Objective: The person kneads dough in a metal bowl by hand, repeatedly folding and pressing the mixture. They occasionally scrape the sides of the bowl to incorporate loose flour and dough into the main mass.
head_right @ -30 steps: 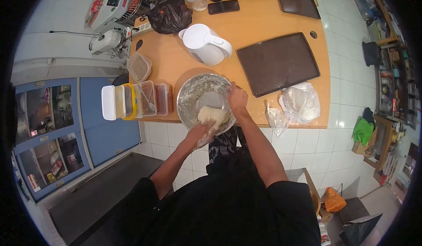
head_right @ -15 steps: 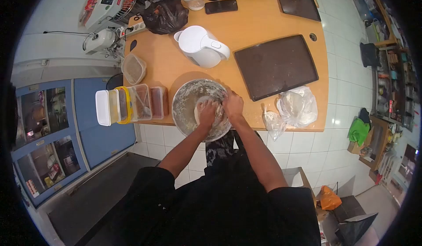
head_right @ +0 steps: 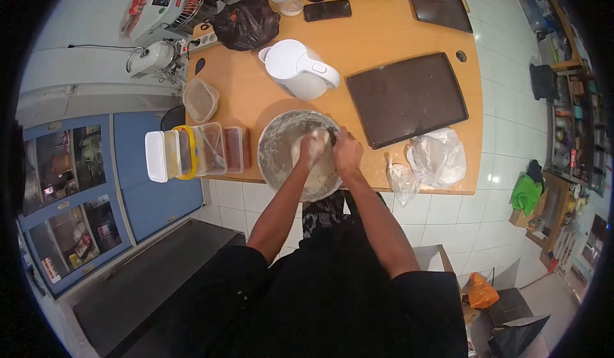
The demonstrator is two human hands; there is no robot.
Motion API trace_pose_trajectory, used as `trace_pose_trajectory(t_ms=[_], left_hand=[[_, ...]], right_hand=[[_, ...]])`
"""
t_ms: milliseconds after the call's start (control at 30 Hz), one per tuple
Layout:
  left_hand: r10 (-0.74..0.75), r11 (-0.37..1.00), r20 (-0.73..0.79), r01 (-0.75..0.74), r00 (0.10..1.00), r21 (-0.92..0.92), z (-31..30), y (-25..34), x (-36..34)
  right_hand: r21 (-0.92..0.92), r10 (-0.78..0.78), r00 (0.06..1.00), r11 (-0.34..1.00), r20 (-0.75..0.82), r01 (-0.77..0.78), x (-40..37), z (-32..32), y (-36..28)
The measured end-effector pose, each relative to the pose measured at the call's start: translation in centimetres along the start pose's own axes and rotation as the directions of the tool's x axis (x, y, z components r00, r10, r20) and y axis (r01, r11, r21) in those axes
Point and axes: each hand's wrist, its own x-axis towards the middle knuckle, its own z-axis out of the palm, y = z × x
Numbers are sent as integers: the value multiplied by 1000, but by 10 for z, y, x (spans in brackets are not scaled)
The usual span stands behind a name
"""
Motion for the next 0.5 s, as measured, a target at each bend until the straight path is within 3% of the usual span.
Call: trace_pose_trajectory(t_ms=[67, 167, 267, 367, 467, 500], left_hand=[[295, 949, 242, -314, 924, 41, -13, 1, -18], [431, 647, 445, -613, 785, 453, -50, 25, -72], [260, 743, 504, -504, 824, 441, -78, 58, -109], [93, 811, 469, -340, 878, 475, -89, 71, -130], [-178, 949, 311, 79, 934, 306, -87, 63, -127], [-264, 907, 248, 152, 932, 394, -84, 55, -119]], right_hand=[[-2, 54, 998, 999, -23, -54, 9, -6, 4], [-10, 76, 996, 997, -42, -77, 20, -15, 6], [-44, 84, 996, 995, -9, -84, 22, -21, 5], [-55, 103, 995, 993, 7, -102, 21, -20, 8], [-27, 73, 997, 997, 2, -73, 21, -19, 12], [-14, 56, 998, 998, -3, -56, 21, -18, 13]])
